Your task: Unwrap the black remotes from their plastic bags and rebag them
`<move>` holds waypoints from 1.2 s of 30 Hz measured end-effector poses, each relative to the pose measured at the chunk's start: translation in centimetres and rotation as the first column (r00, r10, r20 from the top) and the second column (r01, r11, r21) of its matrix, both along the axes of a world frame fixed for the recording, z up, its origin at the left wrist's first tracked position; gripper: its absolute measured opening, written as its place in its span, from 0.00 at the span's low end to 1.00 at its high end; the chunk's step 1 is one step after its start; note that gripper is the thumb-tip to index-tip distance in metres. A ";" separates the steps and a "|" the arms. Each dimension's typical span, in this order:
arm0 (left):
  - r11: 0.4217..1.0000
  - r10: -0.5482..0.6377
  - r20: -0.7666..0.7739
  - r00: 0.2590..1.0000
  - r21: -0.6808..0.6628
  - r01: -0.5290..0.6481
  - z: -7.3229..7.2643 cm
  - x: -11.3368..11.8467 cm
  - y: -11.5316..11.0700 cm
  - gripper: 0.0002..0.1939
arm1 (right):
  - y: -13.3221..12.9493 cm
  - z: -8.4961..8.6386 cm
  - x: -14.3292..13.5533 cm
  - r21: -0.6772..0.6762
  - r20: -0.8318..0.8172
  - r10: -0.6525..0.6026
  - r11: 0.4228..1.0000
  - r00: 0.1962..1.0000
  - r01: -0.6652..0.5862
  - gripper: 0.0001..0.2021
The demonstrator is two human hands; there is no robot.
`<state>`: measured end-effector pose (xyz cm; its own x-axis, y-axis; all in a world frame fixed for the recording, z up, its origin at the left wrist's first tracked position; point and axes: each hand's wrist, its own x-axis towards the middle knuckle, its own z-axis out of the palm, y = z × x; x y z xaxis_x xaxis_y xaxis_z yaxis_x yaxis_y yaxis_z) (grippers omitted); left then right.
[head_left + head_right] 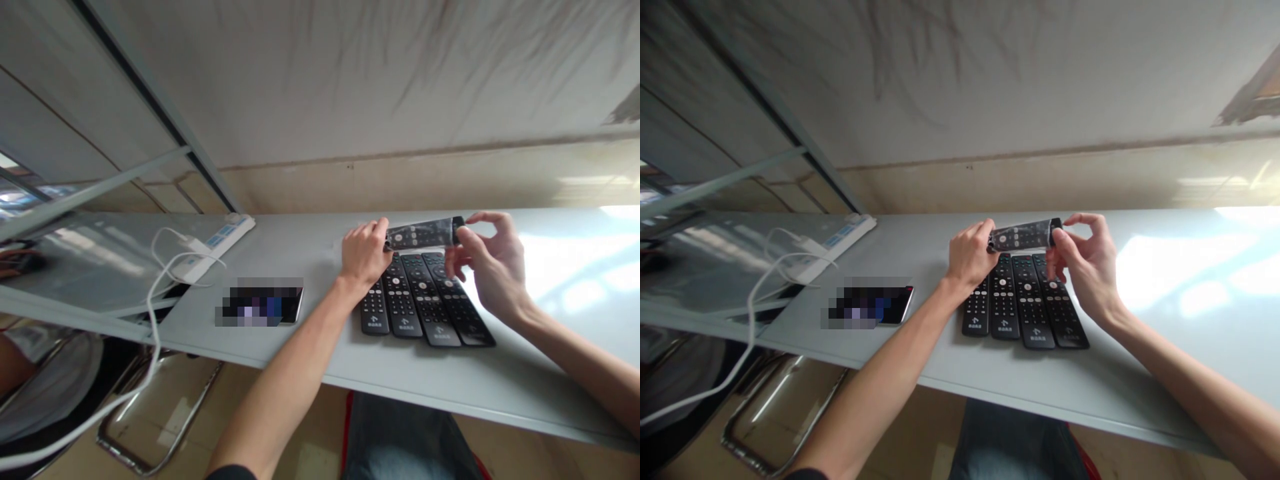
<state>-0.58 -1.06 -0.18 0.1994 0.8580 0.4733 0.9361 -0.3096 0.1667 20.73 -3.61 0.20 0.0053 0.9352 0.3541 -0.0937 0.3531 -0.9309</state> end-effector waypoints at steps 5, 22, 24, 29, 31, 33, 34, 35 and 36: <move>1.000 -0.017 -0.007 1.000 -0.007 0.017 0.2 0.1 -0.2 0.09 | -0.1 0.0 0.1 -0.050 0.032 -0.004 0.999 0.999 0.005 0.14; 0.985 -0.126 -0.001 0.992 0.121 0.125 0.0 0.0 0.0 0.11 | -0.7 0.1 0.4 -0.060 0.223 0.152 0.988 0.963 -0.142 0.18; 0.982 -0.137 0.008 0.991 0.133 0.135 -0.1 -0.1 0.0 0.14 | -0.7 0.2 0.4 -0.024 0.216 0.108 0.994 0.970 -0.106 0.15; 0.982 -0.138 0.013 0.990 0.131 0.135 -0.2 -0.1 0.0 0.19 | -0.4 0.7 0.7 0.018 0.172 -0.012 1.000 0.985 0.009 0.12; 0.985 -0.132 0.009 0.991 0.112 0.130 -0.1 -0.1 -0.1 0.19 | -0.2 0.8 0.8 0.002 0.151 -0.051 0.999 0.987 0.052 0.12; 0.989 -0.126 0.012 0.992 0.084 0.125 0.1 -0.1 -0.2 0.19 | -0.1 0.9 0.9 -0.014 0.144 -0.088 0.996 0.986 0.091 0.12; 0.990 -0.125 0.015 0.992 0.069 0.123 0.2 -0.1 -0.3 0.19 | 0.0 0.9 0.9 -0.016 0.141 -0.102 0.994 0.985 0.105 0.12; 0.991 -0.124 0.018 0.992 0.055 0.123 0.3 -0.1 -0.4 0.19 | 0.0 0.9 0.9 -0.017 0.135 -0.110 0.993 0.985 0.114 0.12; 0.991 -0.124 0.022 0.992 0.042 0.123 0.4 -0.1 -0.4 0.20 | 0.1 0.9 0.9 -0.017 0.126 -0.112 0.993 0.986 0.115 0.12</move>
